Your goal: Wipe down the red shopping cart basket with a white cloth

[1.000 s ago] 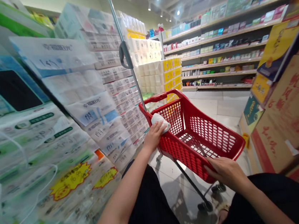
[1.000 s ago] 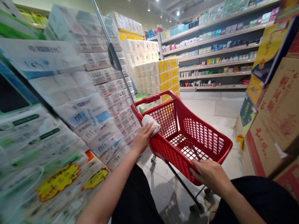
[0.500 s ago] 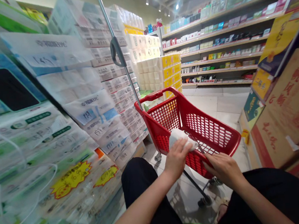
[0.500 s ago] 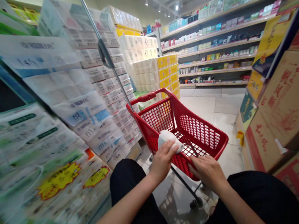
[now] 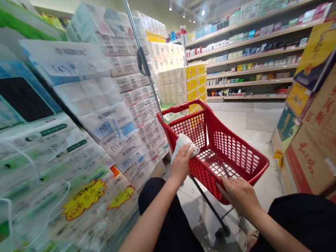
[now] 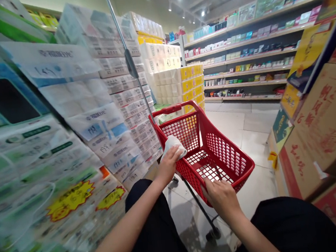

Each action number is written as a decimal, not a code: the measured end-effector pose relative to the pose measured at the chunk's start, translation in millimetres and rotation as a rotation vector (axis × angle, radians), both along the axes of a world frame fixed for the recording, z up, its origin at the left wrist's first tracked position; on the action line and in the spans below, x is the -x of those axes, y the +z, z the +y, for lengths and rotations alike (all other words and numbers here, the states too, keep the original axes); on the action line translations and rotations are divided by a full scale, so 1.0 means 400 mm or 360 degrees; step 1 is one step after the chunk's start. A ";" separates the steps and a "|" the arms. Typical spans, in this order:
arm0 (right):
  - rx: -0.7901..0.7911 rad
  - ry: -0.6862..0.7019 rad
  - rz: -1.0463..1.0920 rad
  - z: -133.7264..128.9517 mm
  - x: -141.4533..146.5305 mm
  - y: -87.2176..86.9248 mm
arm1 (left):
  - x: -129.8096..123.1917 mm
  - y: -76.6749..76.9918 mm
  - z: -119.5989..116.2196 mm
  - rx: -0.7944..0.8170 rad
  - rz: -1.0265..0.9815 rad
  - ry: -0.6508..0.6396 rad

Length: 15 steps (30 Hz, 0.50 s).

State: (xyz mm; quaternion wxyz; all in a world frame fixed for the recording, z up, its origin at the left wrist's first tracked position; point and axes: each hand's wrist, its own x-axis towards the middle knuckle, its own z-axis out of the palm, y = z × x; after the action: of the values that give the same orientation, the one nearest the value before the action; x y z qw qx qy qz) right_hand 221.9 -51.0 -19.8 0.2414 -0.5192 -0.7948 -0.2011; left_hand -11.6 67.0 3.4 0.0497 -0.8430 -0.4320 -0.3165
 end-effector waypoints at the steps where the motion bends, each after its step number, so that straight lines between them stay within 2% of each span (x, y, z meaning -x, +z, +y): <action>1: 0.0003 -0.0013 -0.0009 0.003 0.007 -0.001 | -0.019 -0.012 -0.022 -0.0008 -0.0029 -0.0016; 5: 0.0023 -0.0005 -0.0010 0.015 0.036 -0.001 | -0.082 -0.061 -0.134 -0.0013 -0.0093 -0.0169; 8: 0.0074 0.0123 0.0030 0.015 0.041 0.007 | -0.076 -0.065 -0.169 -0.0001 -0.0005 -0.0309; 11: 0.0130 0.0229 0.0069 0.012 0.003 0.026 | -0.032 -0.042 -0.129 0.0020 0.0074 -0.0340; 15: 0.0123 0.0168 0.0044 0.032 -0.121 0.036 | 0.014 -0.017 -0.033 0.0122 -0.0029 -0.0202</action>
State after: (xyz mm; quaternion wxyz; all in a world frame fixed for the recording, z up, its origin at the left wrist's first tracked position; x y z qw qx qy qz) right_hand 270.2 -38.4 -5.4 0.2423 -0.4882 -0.8249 -0.1500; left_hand -17.4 53.7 -3.5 -0.0065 -0.8671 -0.3900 -0.3099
